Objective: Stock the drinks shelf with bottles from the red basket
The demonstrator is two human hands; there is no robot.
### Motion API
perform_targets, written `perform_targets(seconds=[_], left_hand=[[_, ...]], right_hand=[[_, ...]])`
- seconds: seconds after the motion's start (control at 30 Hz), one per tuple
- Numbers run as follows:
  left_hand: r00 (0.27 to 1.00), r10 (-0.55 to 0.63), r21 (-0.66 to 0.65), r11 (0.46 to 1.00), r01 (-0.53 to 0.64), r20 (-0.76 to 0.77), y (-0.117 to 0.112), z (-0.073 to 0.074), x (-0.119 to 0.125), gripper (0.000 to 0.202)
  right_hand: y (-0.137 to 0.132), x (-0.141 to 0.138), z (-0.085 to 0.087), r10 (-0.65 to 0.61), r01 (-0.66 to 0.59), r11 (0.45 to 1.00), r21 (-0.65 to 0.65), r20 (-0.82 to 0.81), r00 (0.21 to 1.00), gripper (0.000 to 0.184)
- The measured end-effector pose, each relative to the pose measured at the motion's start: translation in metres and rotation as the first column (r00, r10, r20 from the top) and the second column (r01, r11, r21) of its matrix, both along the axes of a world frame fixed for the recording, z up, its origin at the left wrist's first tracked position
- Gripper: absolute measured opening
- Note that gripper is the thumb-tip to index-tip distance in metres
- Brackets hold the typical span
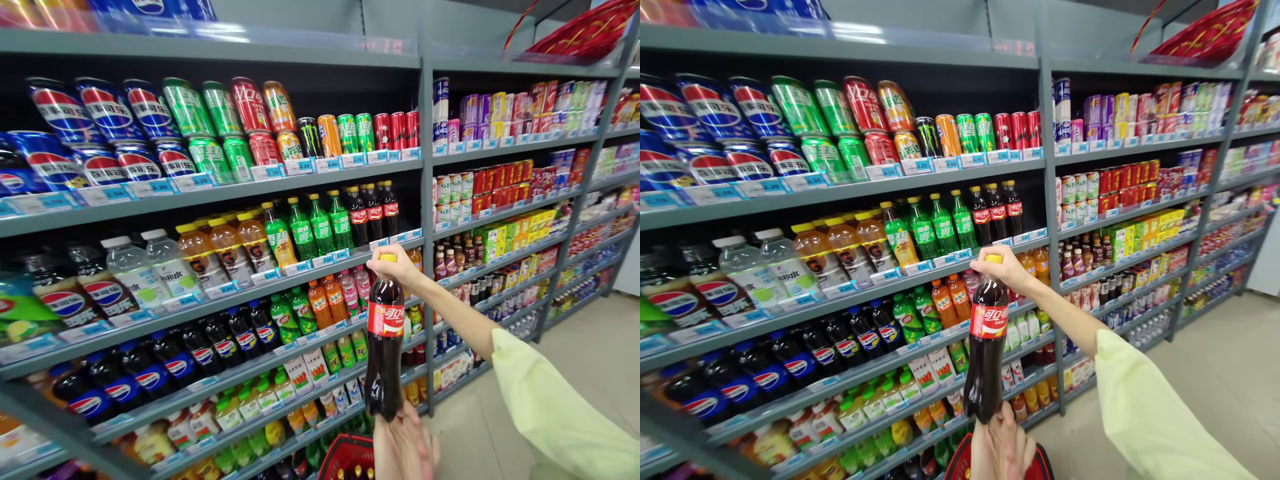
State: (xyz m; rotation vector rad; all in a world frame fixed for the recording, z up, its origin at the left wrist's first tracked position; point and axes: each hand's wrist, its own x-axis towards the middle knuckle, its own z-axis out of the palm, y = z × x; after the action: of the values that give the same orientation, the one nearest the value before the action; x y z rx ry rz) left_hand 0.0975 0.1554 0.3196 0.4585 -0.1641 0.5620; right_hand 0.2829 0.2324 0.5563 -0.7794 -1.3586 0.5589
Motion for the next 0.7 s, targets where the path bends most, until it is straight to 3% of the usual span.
perform_targets(seconds=[0.13, 0.23, 0.37, 0.43, 0.5, 0.6, 0.7], left_hand=[[0.997, 0.062, -0.064, 0.996, -0.059, 0.047, 0.004, -0.018, 0.008, 0.038], [0.991, 0.117, -0.089, 0.989, -0.122, -0.057, 0.008, -0.029, 0.009, 0.037], [0.942, 0.230, -0.073, 0.964, -0.254, -0.245, 0.018, -0.016, -0.005, 0.058], [0.894, 0.340, 0.026, 0.937, -0.348, -0.292, 0.024, -0.005, -0.014, 0.069], [0.818, 0.504, 0.194, 0.863, -0.466, -0.278, 0.031, 0.003, -0.020, 0.070], [0.642, 0.732, 0.409, 0.670, -0.620, -0.227, 0.040, 0.002, -0.024, 0.078], [0.433, 0.873, 0.520, 0.483, -0.705, -0.224, 0.043, -0.004, -0.022, 0.086]], right_hand=[[0.000, -0.002, -0.003, -0.010, 0.010, 1.000, 0.002, 0.071, 0.997, 0.043], [0.001, -0.002, -0.004, -0.008, 0.008, 1.000, -0.002, 0.094, 0.996, 0.042], [0.003, 0.002, -0.005, -0.017, 0.017, 1.000, 0.000, 0.069, 0.997, 0.040], [0.004, 0.005, -0.005, -0.014, 0.014, 1.000, 0.011, 0.018, 1.000, 0.040], [0.006, 0.007, -0.006, -0.013, 0.014, 1.000, 0.023, -0.042, 0.999, 0.041], [0.010, 0.010, -0.007, -0.021, 0.023, 1.000, 0.014, -0.113, 0.993, 0.042], [0.013, 0.012, -0.010, -0.031, 0.030, 1.000, -0.007, -0.144, 0.989, 0.040]])
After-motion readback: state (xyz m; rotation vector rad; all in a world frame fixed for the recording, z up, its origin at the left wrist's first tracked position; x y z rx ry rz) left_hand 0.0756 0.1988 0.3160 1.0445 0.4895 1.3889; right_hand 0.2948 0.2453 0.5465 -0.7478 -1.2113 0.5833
